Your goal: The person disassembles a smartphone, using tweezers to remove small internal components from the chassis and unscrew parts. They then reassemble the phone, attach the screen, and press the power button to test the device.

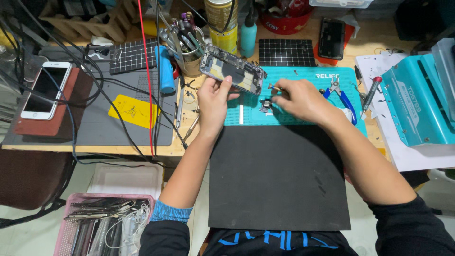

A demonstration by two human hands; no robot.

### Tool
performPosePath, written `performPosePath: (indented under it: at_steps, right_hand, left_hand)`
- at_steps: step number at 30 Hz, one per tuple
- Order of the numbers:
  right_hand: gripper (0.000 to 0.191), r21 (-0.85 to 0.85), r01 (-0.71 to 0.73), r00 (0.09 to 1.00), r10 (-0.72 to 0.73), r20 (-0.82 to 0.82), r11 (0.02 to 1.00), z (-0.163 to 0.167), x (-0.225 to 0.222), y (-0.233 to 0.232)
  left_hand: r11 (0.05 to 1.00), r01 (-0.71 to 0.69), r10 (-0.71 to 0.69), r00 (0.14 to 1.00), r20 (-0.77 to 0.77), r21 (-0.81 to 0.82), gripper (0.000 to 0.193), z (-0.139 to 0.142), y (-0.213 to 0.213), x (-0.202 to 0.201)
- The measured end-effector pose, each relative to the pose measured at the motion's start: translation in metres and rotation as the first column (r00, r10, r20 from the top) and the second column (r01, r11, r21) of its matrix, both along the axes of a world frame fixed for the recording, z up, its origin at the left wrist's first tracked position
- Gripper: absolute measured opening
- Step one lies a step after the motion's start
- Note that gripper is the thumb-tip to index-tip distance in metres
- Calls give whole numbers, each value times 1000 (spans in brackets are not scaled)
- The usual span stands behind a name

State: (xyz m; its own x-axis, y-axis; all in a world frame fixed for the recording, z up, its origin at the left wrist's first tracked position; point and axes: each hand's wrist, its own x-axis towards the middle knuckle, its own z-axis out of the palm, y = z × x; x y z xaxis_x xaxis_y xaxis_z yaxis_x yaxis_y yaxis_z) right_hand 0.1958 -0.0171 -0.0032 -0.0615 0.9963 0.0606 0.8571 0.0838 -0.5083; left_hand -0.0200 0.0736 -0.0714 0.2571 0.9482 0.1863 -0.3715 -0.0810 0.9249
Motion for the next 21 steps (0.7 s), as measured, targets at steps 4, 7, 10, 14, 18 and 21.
performPosePath:
  at_steps: [4, 7, 10, 14, 18, 21]
  right_hand:
    - [33, -93, 10, 995, -1, 99, 996, -13, -3, 8]
    - [32, -143, 50, 991, -32, 126, 989, -17, -4, 8]
    - [34, -99, 39, 995, -30, 90, 994, -17, -5, 8]
    - [31, 75, -103, 992, 98, 74, 992, -14, -4, -1]
    - [32, -47, -159, 985, 161, 64, 986, -11, -2, -5]
    - [35, -86, -151, 988, 152, 4, 985, -8, -2, -4]
  left_hand:
    - [999, -52, 52, 998, -22, 18, 21, -3, 2, -5]
    - [997, -73, 74, 997, -30, 39, 21, -6, 2, -9]
    - [997, -71, 72, 997, -22, 27, 21, -7, 1, -10]
    - [998, -60, 61, 998, -21, 30, 22, -4, 2, -9]
    - [998, -51, 52, 998, -31, 31, 22, -3, 0, -9]
    - [998, -54, 55, 998, -30, 38, 22, -2, 0, -9]
